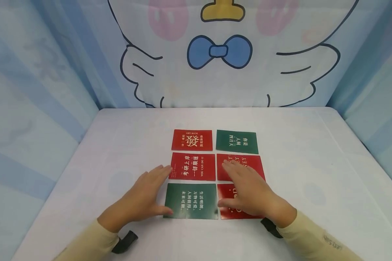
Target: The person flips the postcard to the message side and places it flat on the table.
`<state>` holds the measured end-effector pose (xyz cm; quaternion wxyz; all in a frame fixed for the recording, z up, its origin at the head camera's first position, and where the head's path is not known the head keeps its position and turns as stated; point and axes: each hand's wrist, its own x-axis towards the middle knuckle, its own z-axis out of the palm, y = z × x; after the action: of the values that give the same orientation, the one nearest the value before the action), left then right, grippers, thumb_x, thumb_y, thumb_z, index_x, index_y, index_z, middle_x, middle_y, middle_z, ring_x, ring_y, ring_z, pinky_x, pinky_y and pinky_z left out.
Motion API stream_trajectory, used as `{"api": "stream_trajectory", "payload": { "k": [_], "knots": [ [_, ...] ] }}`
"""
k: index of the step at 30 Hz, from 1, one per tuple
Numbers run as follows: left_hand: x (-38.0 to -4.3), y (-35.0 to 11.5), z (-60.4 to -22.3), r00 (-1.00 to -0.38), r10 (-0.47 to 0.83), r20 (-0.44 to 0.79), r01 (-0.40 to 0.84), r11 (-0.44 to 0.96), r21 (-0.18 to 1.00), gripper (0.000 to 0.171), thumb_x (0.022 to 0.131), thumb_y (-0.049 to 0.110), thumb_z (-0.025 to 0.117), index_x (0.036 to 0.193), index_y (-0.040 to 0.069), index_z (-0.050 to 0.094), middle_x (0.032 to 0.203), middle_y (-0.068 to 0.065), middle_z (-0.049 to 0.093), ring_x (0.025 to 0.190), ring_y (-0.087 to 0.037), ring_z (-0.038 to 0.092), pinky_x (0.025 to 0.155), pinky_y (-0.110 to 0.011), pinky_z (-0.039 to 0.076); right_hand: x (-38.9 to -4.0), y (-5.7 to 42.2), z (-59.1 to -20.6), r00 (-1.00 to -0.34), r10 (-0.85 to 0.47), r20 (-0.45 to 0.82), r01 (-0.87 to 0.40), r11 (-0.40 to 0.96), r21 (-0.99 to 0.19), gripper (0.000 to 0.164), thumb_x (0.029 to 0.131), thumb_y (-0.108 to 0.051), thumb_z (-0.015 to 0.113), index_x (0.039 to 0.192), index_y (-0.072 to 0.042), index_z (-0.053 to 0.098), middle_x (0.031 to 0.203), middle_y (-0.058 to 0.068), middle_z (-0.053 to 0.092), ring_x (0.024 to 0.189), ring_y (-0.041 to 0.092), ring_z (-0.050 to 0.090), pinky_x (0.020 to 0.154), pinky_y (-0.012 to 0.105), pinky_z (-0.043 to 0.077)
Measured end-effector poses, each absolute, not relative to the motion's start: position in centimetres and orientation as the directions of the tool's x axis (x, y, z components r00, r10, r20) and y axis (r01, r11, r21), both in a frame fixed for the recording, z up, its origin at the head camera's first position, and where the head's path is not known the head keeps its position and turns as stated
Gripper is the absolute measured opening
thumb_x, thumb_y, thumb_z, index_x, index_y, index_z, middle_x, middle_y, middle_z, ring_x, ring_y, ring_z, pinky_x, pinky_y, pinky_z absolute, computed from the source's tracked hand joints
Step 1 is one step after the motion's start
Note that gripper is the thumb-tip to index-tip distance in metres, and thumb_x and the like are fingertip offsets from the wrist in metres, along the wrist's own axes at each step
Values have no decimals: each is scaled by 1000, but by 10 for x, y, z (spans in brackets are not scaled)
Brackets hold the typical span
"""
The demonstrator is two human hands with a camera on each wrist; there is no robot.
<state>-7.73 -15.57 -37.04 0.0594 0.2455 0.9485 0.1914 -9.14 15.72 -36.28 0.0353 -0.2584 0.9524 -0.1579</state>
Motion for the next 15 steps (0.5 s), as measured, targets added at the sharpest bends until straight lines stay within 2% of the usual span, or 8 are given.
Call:
{"api": "stream_trajectory", "payload": {
  "k": [5, 15],
  "knots": [
    [-71, -155, -377, -857, 513, -58, 449, 797, 404, 109, 61, 38, 96, 148, 2, 41, 146, -13, 49, 139, -35, 38, 107, -59, 35, -84, 150, -371, -852, -522, -33, -478, 803, -355, 104, 67, -50, 89, 149, -4, 44, 146, 12, 49, 138, 36, 40, 105, 65, 35],
    [-68, -152, -379, -850, 502, -160, 425, 832, 356, 102, 62, 44, 94, 144, 4, 48, 142, -9, 53, 137, -32, 40, 107, -58, 33, -77, 138, -381, -824, -556, -111, -483, 791, -375, 98, 66, -49, 90, 144, -6, 50, 141, 8, 54, 141, 36, 35, 106, 68, 30]
  ]
}}
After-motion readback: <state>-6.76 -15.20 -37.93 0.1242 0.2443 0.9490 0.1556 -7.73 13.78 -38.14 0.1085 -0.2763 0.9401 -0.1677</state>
